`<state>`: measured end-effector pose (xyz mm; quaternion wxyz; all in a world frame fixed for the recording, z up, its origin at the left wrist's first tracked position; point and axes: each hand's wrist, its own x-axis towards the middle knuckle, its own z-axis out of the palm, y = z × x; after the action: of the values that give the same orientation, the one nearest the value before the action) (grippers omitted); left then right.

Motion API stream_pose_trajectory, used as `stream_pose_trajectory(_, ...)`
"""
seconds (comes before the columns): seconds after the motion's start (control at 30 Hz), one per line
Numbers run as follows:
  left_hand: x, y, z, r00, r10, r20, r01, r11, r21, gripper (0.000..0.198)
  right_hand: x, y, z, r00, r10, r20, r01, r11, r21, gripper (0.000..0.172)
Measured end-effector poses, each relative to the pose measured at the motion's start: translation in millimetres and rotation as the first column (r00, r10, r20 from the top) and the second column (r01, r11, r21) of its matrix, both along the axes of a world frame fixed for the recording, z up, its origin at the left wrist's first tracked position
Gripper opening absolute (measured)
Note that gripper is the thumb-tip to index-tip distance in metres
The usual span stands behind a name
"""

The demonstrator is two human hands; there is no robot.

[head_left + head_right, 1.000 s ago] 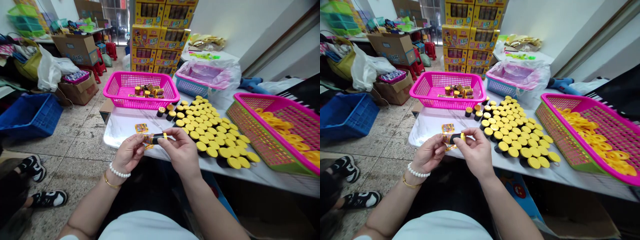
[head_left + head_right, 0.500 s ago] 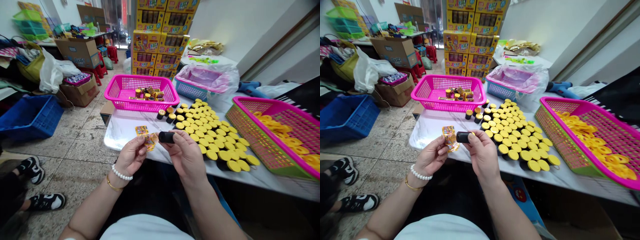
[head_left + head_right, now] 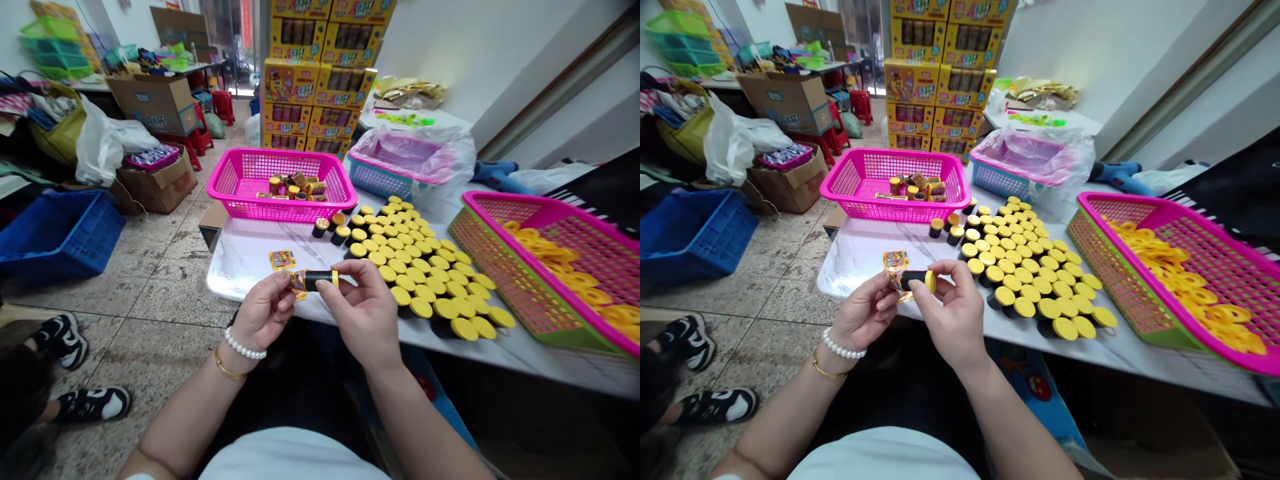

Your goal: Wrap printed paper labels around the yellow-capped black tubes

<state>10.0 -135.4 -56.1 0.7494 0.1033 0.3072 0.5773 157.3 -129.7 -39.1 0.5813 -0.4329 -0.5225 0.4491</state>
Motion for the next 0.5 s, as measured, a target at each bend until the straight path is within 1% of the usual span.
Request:
stream_pose_trajectory(0.17,-0.8,-1.7,0.4,1.0,-0.007,0.011,0.007,1.0,-0.019,0.026,-0.6,-7.6,-3.1,0.999,0.02,0.04,-0.02,1.0,0.011,0.028)
stream_pose_trajectory(0.27,-0.2,-2.8,0.5,1.0,-0.011,0.006,0.011,0.999,-0.031,0.023,0.5,-5.9,-3.6,0.999,0.011,0.049,-0.012,1.0,0.011,0.027)
stream_pose_trajectory(0.37,0.6,-3.2,1.8,1.0,-0.005,0.025,0.007,0.999,-0.053,0.018,2.1,-3.3,-3.5,0.996,0.013,0.092,-0.015,1.0,0.025,0.027)
stream_pose_trajectory(0.43,0.1,-3.2,3.1,0.999,-0.012,0.044,0.015,0.997,-0.072,0.013,3.7,-2.8,-3.2,0.991,0.025,0.134,-0.034,0.997,0.069,0.025)
stream_pose_trajectory(0.5,-1.6,-3.2,4.5,0.998,-0.022,0.065,0.028,0.996,-0.084,0.009,6.0,-3.0,-2.6,0.985,0.038,0.169,-0.062,0.988,0.144,0.024)
